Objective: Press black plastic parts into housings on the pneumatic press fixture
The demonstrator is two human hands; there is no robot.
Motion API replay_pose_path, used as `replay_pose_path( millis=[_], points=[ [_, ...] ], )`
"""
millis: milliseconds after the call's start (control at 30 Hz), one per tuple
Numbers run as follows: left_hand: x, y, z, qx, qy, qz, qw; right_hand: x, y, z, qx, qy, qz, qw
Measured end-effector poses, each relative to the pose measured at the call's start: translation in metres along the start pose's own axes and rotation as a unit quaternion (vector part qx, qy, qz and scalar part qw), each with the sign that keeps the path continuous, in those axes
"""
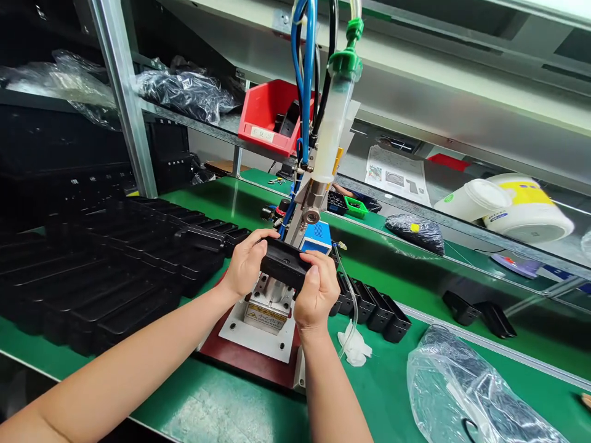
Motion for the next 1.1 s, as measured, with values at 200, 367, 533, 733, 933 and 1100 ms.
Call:
replay_pose_path(
  millis=[200,367,533,733,933,1100],
  points=[
    [-0.001,-0.001,0.001,0.006,-0.006,0.008,1.000,-0.007,-0.005,-0.003,0.008,0.003,-0.007,1.000],
    [-0.004,-0.002,0.003,0.021,-0.028,-0.001,0.999,-0.013,-0.002,-0.007,0.029,0.027,-0.056,0.998],
    [0.000,-0.006,0.001,0.043,0.030,0.045,0.998,-0.024,0.005,-0.006,0.048,0.015,-0.143,0.988],
    [0.006,-0.008,0.000,0.021,0.054,0.093,0.994,-0.029,-0.002,-0.007,0.060,0.019,-0.180,0.982],
    [-0.011,-0.015,0.006,-0.009,0.063,0.084,0.994,-0.012,-0.020,-0.007,0.027,0.024,-0.158,0.987],
    [-0.039,-0.003,0.019,-0.013,0.063,0.055,0.996,0.018,-0.025,0.001,0.016,0.019,-0.112,0.993]
  ],
)
Point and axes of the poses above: each hand's wrist, its own y-axis away from the middle knuckle, its own z-axis out of the back of the hand, x = y × z, the point moved 10 cm from there along -y, towards the middle knuckle
